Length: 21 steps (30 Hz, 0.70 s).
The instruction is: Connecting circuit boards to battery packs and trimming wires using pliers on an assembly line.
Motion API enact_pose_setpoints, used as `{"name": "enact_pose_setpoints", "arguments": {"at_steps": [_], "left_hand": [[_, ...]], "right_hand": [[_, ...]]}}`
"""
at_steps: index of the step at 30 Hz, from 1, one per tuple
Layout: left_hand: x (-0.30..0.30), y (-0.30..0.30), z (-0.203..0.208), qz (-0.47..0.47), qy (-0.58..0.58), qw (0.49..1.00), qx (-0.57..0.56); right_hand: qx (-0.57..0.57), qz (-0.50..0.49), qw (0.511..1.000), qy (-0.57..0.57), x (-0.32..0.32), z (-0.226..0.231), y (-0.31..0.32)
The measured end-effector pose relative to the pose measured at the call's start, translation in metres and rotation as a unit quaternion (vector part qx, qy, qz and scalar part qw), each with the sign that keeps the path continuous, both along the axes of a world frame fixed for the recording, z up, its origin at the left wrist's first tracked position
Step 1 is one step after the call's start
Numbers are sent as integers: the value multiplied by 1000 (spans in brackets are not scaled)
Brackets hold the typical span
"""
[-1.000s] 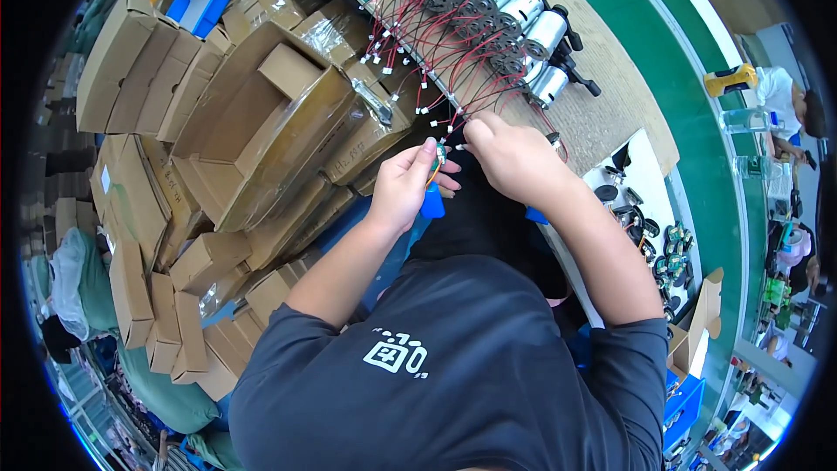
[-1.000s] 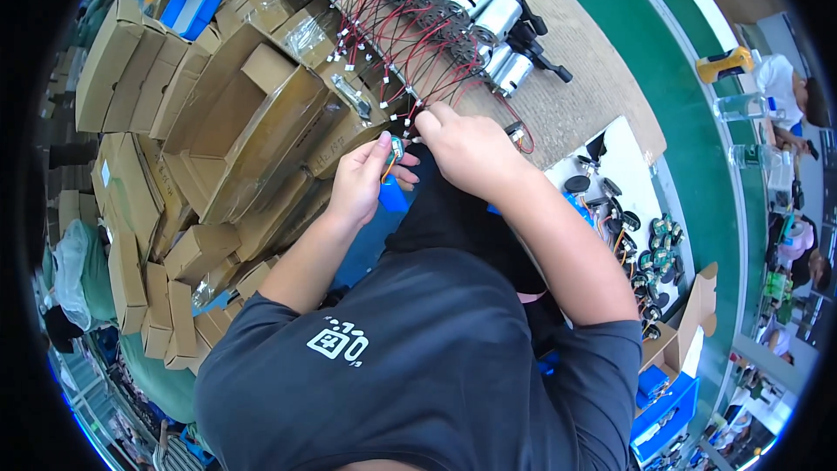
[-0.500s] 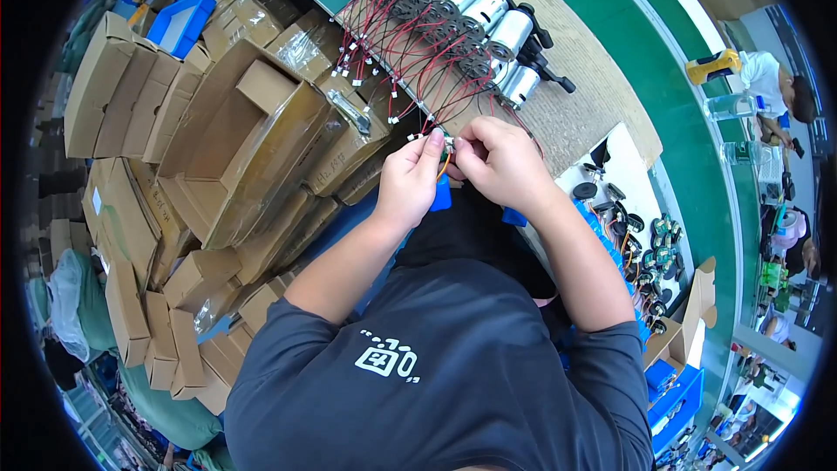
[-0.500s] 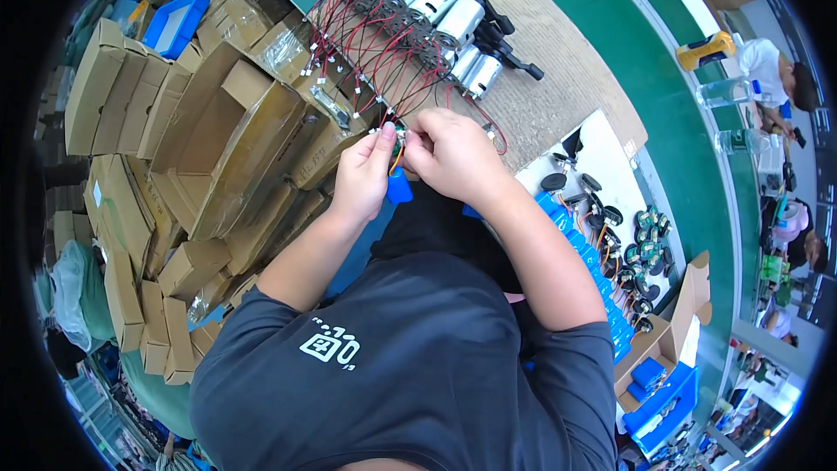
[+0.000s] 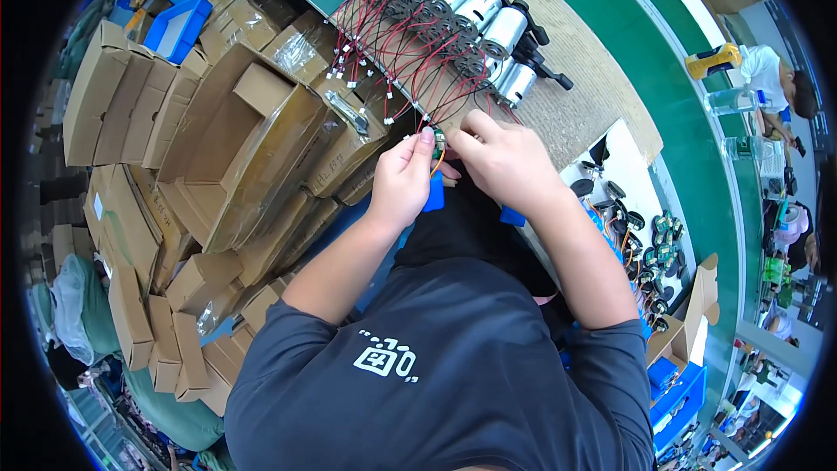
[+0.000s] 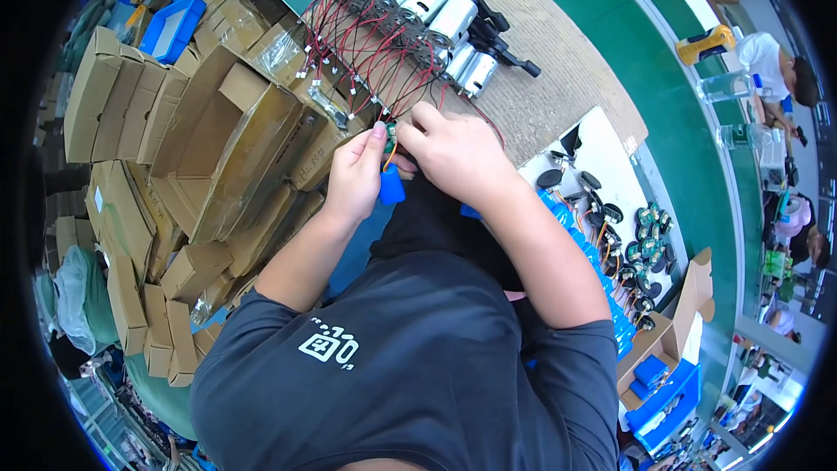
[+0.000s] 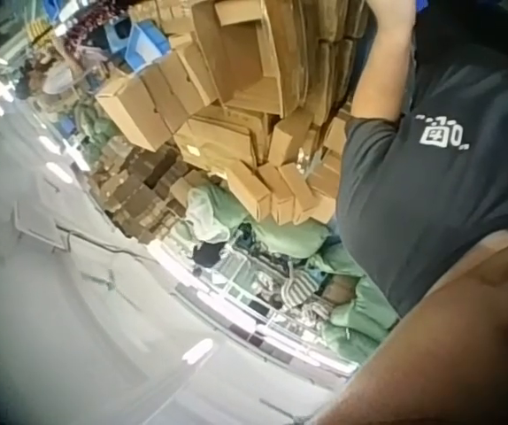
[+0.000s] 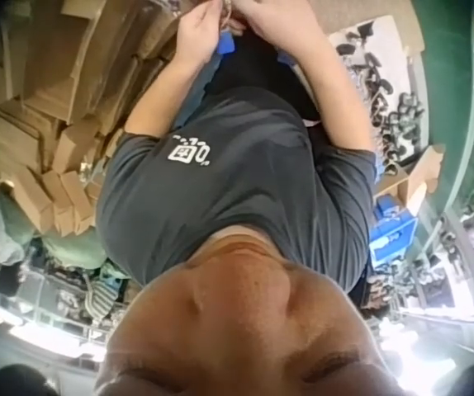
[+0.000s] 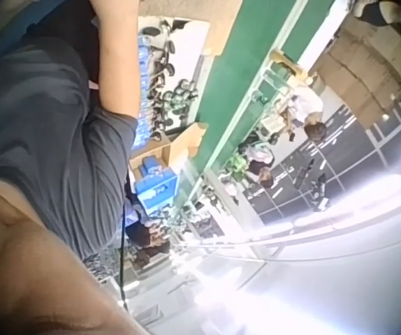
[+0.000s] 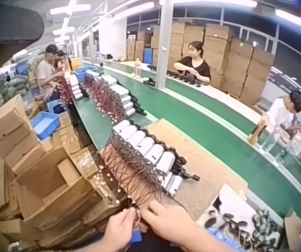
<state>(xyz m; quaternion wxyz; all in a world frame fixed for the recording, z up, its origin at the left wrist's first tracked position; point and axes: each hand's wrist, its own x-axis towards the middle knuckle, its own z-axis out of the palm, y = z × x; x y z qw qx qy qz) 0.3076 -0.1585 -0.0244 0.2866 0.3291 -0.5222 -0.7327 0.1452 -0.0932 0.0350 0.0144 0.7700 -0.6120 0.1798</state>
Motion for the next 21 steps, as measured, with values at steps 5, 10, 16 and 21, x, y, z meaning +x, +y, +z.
{"name": "enact_pose_setpoints", "arguments": {"at_steps": [5, 10, 16, 21], "left_hand": [[-4, 0, 2, 0, 36, 997, 70], [-8, 4, 7, 17, 32, 999, 28], [-15, 11, 11, 66, 7, 987, -146], [-20, 8, 11, 67, 3, 978, -200]], "right_hand": [[-21, 38, 998, 46, -8, 3, -4], [3, -20, 998, -67, -6, 3, -4], [92, -84, 954, -271, -2, -5, -6], [87, -116, 927, -345, -3, -13, -7]]}}
